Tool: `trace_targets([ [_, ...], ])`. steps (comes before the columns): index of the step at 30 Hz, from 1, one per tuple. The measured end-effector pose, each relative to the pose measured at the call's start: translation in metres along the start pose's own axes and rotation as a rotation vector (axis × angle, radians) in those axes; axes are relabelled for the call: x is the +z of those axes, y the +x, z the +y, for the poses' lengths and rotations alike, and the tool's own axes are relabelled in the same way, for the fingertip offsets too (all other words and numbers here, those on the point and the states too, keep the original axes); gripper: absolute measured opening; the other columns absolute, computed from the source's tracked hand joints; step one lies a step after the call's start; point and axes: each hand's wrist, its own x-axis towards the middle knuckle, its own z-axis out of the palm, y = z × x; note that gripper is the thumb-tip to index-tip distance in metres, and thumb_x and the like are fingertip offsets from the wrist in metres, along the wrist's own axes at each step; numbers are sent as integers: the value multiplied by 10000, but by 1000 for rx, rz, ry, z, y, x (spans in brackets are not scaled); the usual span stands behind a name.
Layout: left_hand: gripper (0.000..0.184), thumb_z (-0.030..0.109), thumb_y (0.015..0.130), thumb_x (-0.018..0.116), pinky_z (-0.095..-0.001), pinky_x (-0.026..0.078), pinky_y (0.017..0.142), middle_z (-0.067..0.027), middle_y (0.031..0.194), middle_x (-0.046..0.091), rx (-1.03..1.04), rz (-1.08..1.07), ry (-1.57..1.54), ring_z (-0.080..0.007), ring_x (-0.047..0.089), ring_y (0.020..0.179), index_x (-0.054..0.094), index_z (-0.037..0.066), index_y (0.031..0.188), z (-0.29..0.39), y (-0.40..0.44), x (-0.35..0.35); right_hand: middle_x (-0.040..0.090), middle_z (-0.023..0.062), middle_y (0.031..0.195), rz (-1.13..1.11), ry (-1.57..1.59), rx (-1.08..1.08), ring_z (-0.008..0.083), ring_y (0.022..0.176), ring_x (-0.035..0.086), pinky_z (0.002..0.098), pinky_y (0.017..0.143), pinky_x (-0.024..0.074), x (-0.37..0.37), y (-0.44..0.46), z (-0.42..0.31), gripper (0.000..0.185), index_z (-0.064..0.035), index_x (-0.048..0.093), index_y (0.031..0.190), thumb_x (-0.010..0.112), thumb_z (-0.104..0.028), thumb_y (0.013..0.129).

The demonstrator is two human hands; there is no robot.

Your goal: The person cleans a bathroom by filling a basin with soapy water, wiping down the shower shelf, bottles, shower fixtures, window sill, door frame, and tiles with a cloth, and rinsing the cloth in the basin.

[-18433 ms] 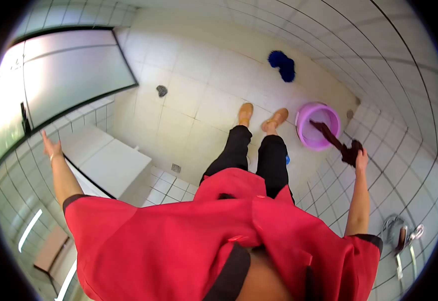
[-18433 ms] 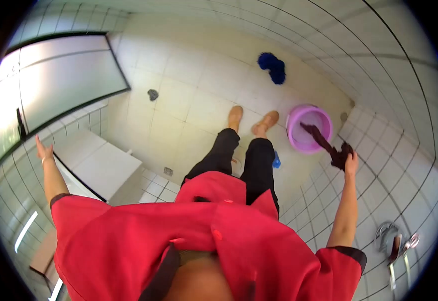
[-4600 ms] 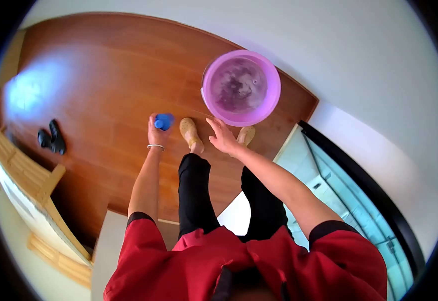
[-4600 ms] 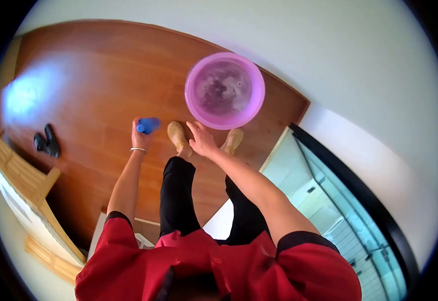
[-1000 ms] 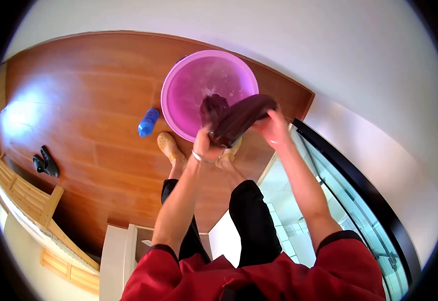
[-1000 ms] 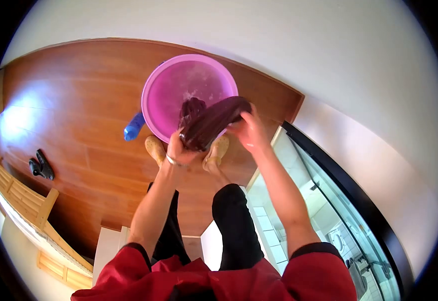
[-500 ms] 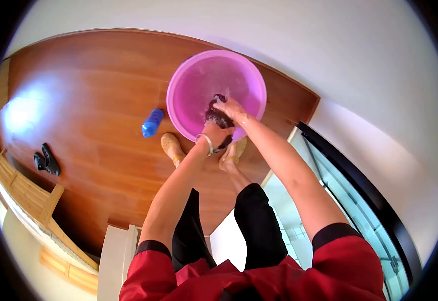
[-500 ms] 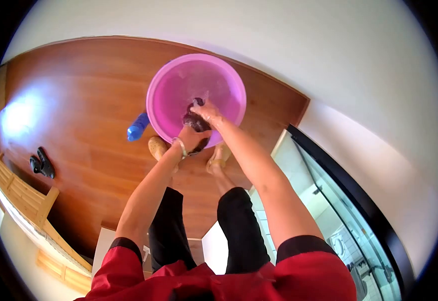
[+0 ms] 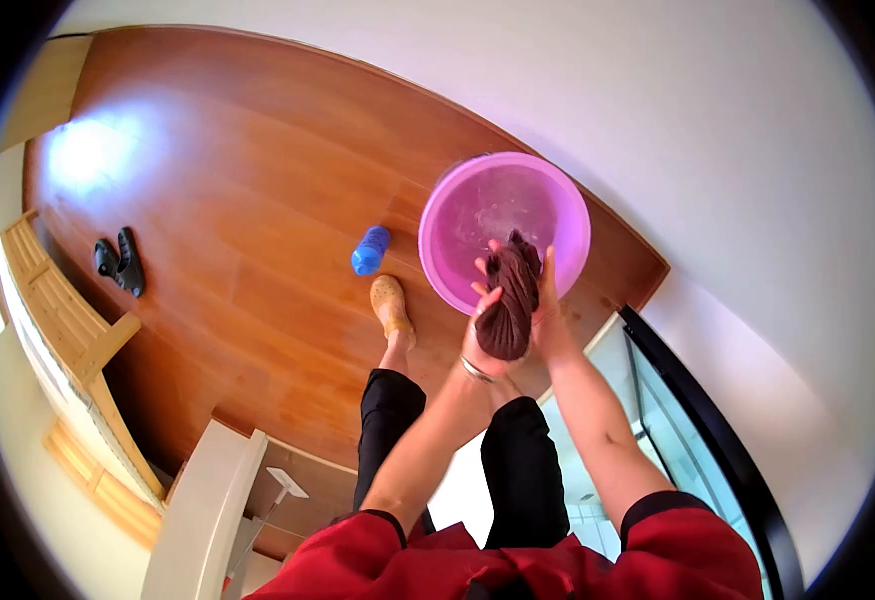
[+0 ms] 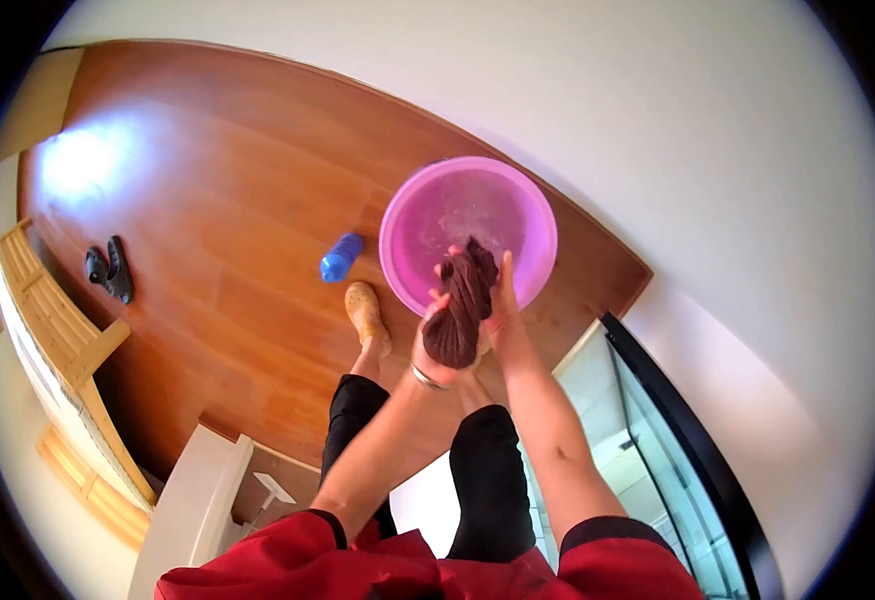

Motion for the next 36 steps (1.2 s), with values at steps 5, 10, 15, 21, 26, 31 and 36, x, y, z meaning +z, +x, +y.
trace_targets([
  [5,397,269,782,612,-273,429,775,-11,1030,551,66,81,93,-138,525,928,496,99,1122,-13,-18,24,541,77,930,237,-138,146,194,774,554,315,669,490,12,-2,-5,328,-105,478,1022,556,-354,825],
  [10,389,344,780,626,-290,445,713,-27,900,573,18,118,1230,-144,551,801,531,63,1032,10,7,2,489,16,746,52,-950,201,129,659,504,272,595,444,61,10,-47,184,-108,494,872,624,-115,741],
  [15,419,322,750,616,-346,447,747,-174,914,594,112,198,2047,-253,577,852,529,31,1039,-3,14,28,506,81,775,-258,-1839,-26,204,720,509,310,664,422,79,13,-54,284,-39,515,822,641,-101,575],
  [21,483,382,712,585,-391,448,774,-196,954,591,-190,414,2528,-315,568,907,537,35,1044,-18,4,38,519,66,804,-202,-1514,105,209,738,531,314,711,421,70,-14,-54,259,-47,522,807,698,-116,631],
  [26,611,340,695,673,-318,422,812,-130,1048,535,114,-68,2121,-217,524,999,404,36,1152,7,-29,62,538,40,786,151,-944,82,132,736,527,248,707,413,112,-67,-58,194,-50,487,807,655,-57,711],
  [31,617,426,788,586,-294,411,854,-80,1092,504,19,-125,1021,-176,482,1051,346,82,1240,-8,-72,48,534,69,830,-3,-1189,-582,166,816,543,269,759,411,167,-124,-48,196,-44,503,856,621,14,711],
  [36,614,478,834,469,-410,403,901,-113,1216,431,-52,-83,474,-249,438,1113,305,97,1288,-58,-104,56,548,128,909,-328,-1440,-1063,229,816,553,302,713,452,195,-151,-50,246,-50,545,896,654,1,682],
])
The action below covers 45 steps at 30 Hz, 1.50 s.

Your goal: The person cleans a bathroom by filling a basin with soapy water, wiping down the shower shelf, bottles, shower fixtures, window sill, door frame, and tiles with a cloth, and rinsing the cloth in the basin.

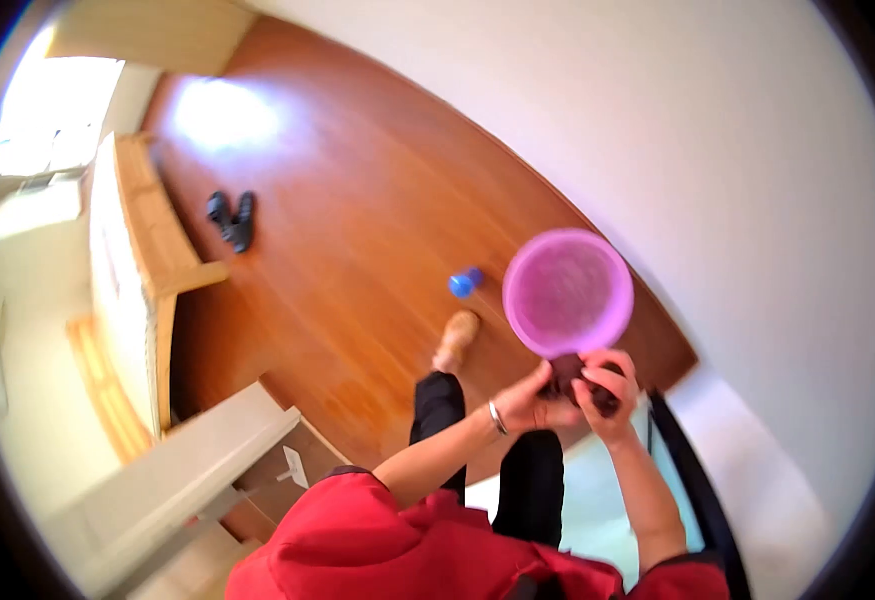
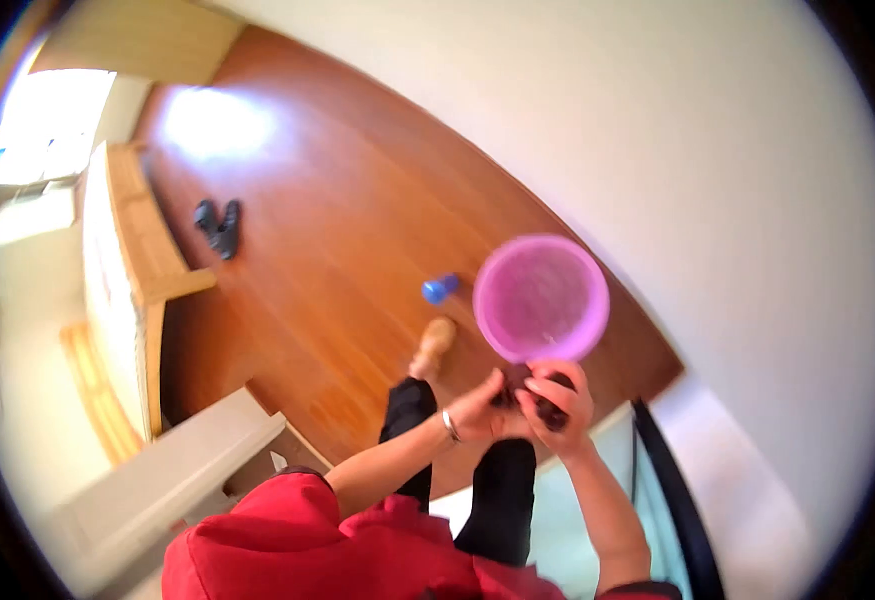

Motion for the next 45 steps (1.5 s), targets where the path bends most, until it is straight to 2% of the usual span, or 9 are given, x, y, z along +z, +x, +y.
trace_targets([
  [4,536,123,751,654,-344,405,904,-93,1134,496,545,255,530,-212,504,1030,377,25,1199,21,-7,57,547,81,885,217,-61,252,186,784,551,268,662,456,5,-30,-8,188,-55,542,873,653,-138,746],
  [6,522,-7,679,671,-327,407,884,-102,1117,510,651,165,1022,-201,510,1018,426,0,1140,26,-8,70,549,31,826,498,819,985,136,761,537,247,650,446,14,-49,1,200,-72,549,822,581,-269,820],
  [10,429,-42,640,674,-336,443,812,-161,1035,559,702,-317,1873,-256,565,925,501,2,1030,52,-5,108,551,21,724,438,1443,1368,94,623,507,256,544,419,20,-16,17,332,-84,551,740,484,-385,863],
  [16,394,49,495,668,-382,472,718,-130,1007,532,507,-1076,2214,-301,562,853,565,108,871,68,12,150,558,10,633,-172,1116,1122,95,605,504,256,573,413,23,35,34,271,-43,588,721,512,-272,842],
  [25,212,203,687,578,-388,452,718,-100,913,533,-458,-1989,2782,-257,556,817,560,130,885,56,60,142,635,88,753,-254,76,753,204,744,591,312,663,456,12,66,32,155,-36,651,724,578,-169,689],
  [28,190,172,733,546,-356,451,735,-111,906,548,-370,-2184,2890,-256,560,845,574,96,905,48,73,133,635,103,763,-220,-68,794,218,752,596,325,658,462,20,61,45,149,-39,655,709,581,-161,664],
  [34,200,136,780,503,-293,419,781,-154,965,566,-1191,-739,2818,-240,546,861,587,26,924,46,96,68,636,134,782,-174,-213,851,247,769,607,350,648,474,38,55,67,140,-45,661,680,588,-146,616],
  [41,207,141,785,509,-357,400,815,-146,1018,544,-1235,-1247,2973,-268,519,924,565,36,954,30,92,66,625,169,748,-68,-259,841,296,752,616,398,603,483,65,55,98,152,-46,659,661,573,-120,560],
  [45,214,144,788,513,-393,389,834,-141,1048,531,-747,-2005,2826,-284,504,960,552,42,972,12,72,95,616,145,698,444,-154,883,292,714,609,398,573,474,60,24,87,156,-53,652,651,589,-132,532],
])
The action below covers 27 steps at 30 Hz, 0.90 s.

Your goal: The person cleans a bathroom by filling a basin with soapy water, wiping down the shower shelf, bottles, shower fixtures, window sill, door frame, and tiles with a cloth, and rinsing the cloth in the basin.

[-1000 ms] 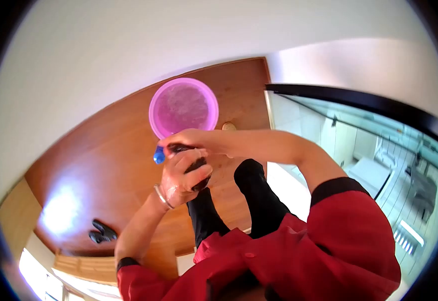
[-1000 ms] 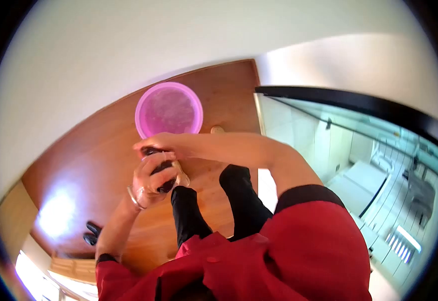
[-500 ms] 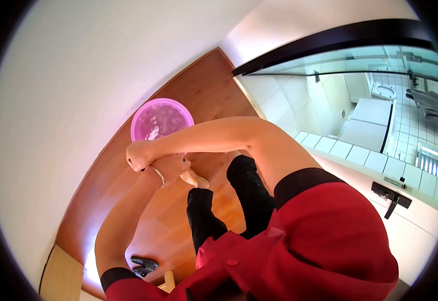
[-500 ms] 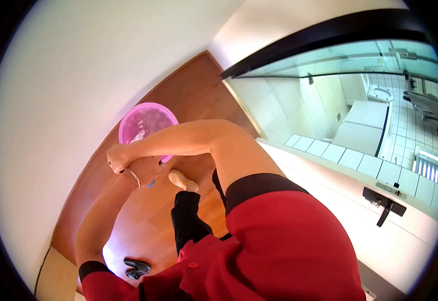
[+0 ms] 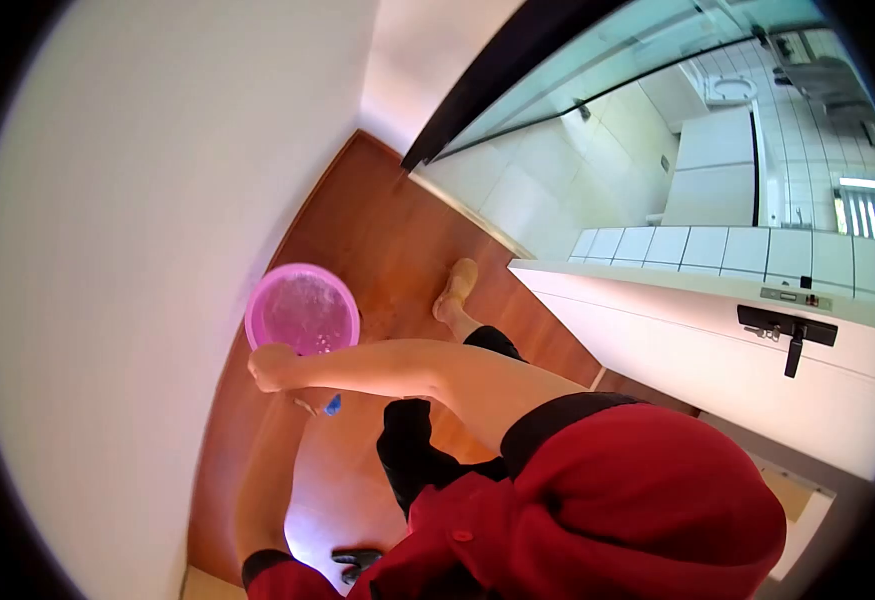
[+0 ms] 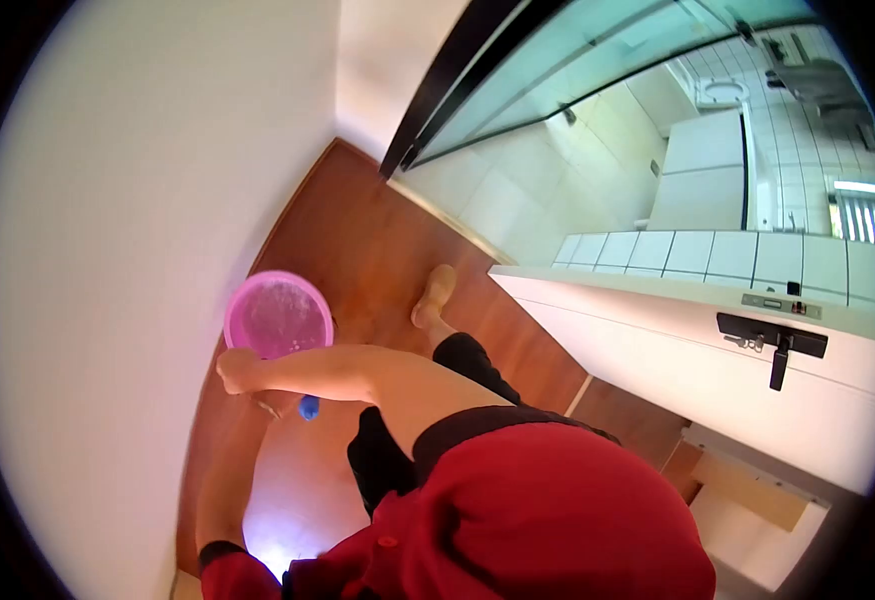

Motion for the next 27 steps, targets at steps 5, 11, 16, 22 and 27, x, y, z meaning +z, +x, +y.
trace_targets([
  [5,233,143,778,538,-436,378,853,-138,1085,516,108,735,94,-305,484,998,538,49,991,47,10,-50,536,100,981,-541,968,-18,203,880,520,346,713,456,-161,-76,89,323,-37,540,1005,577,-87,688],
  [11,303,179,771,590,-407,382,836,-176,1012,519,-408,974,-426,-327,477,946,497,28,1017,110,138,-134,399,109,1270,-431,960,-24,207,1151,369,317,940,322,-286,-238,152,775,-27,272,1301,611,89,613],
  [16,304,240,795,572,-307,415,777,-108,943,518,-637,741,-1189,-198,503,873,478,33,996,125,293,-158,537,171,1016,490,142,326,289,940,524,351,781,433,-333,-319,185,502,16,525,1038,618,-242,617],
  [22,531,351,744,584,-395,456,689,-137,1130,444,-784,222,-1328,-274,495,918,382,88,1159,154,401,-227,503,112,1141,591,1357,378,196,963,515,304,813,430,-430,-389,200,595,8,367,1237,588,-291,772],
  [27,537,549,814,387,-395,397,739,-58,1078,517,-561,-247,-1122,-198,479,966,450,131,1145,155,477,-275,540,87,1016,958,1609,215,157,891,538,294,766,455,-480,-385,247,395,-18,428,1159,501,-250,847],
])
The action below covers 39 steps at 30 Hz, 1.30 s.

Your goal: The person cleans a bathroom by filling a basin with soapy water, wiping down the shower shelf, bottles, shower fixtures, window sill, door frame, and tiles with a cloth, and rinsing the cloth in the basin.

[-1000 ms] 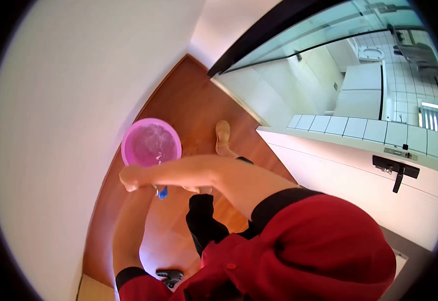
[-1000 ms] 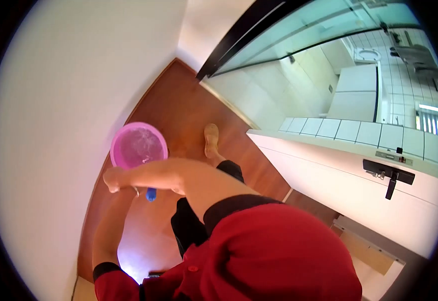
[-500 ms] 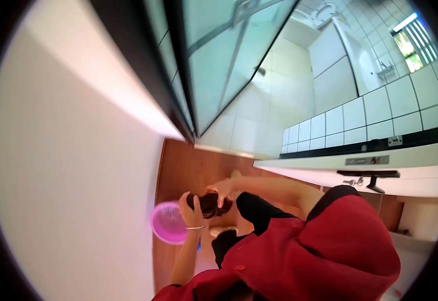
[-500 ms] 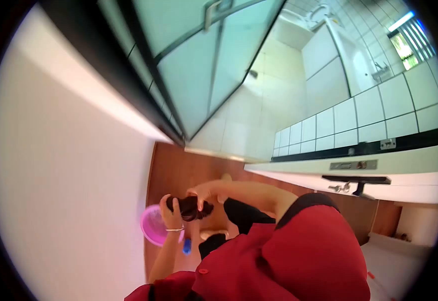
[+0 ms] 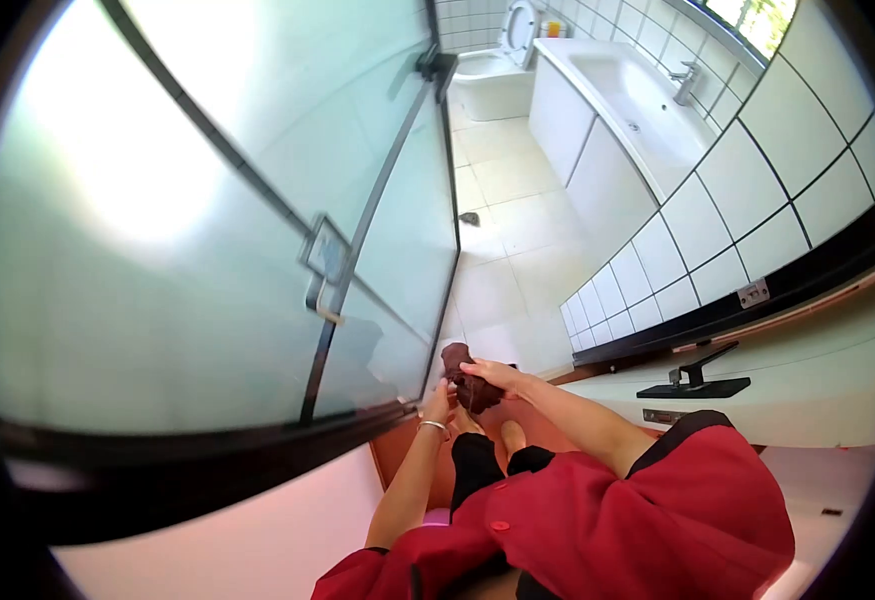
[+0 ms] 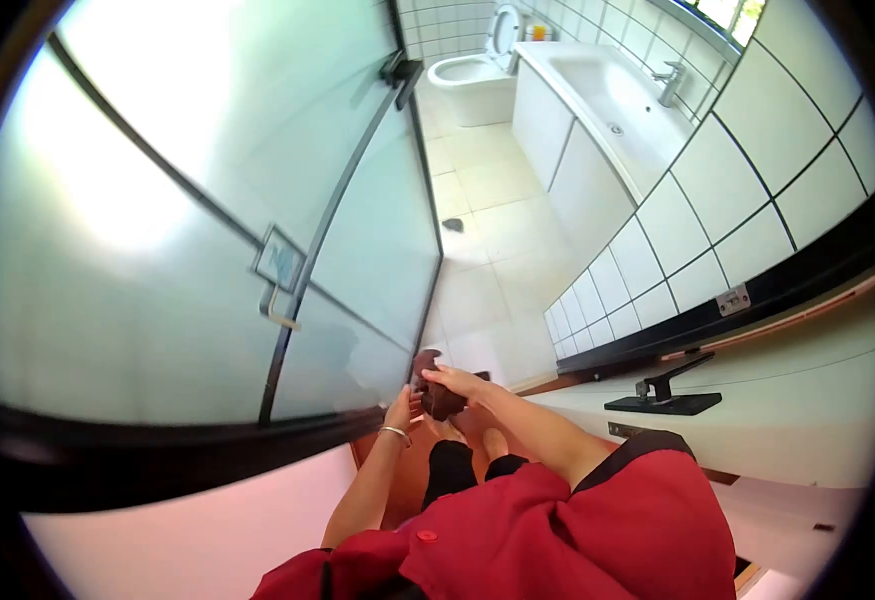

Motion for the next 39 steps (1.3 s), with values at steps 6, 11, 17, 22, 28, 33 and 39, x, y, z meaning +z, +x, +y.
trace_targets([
  [6,448,418,851,449,-302,419,755,-96,981,595,568,-115,265,-199,550,885,561,25,1037,115,30,42,536,80,864,102,158,-254,144,778,525,287,642,450,-17,21,-72,231,-45,485,993,462,-200,823],
  [11,452,335,855,479,-298,396,844,-168,1045,563,673,-92,537,-224,521,981,490,-34,1116,190,56,67,548,46,1009,270,-43,-501,127,897,525,261,782,426,-38,19,-131,304,-53,474,1130,443,-168,850],
  [17,386,326,879,436,-296,406,768,-91,1019,558,721,-2,279,-174,512,941,484,35,1128,273,44,58,566,52,954,355,254,-783,116,864,527,243,750,426,-18,22,-239,254,2,513,1041,508,-140,831],
  [22,284,199,874,470,-253,435,691,-69,930,586,807,-40,281,-136,539,893,477,43,1111,295,36,33,589,55,871,285,164,-987,110,783,546,224,710,432,-22,20,-351,232,22,545,968,533,-152,814],
  [28,457,59,835,483,-306,455,743,-150,1193,422,1302,465,401,-232,515,996,313,19,1258,387,2,103,506,113,940,529,-622,-1338,215,844,531,297,757,417,-33,36,-490,252,25,576,901,577,-197,781],
  [33,281,101,849,457,-306,479,602,-126,821,580,1173,687,678,-211,587,693,434,-27,1099,485,26,128,539,107,865,619,-1400,-1387,301,840,516,390,707,417,-17,96,-537,145,-57,593,733,587,-177,651],
  [39,209,146,843,496,-304,439,462,-100,630,549,1183,791,669,-178,538,492,488,6,999,489,40,104,545,190,775,739,-950,-1131,326,758,557,414,679,442,-27,152,-567,292,21,503,935,537,-191,737],
])
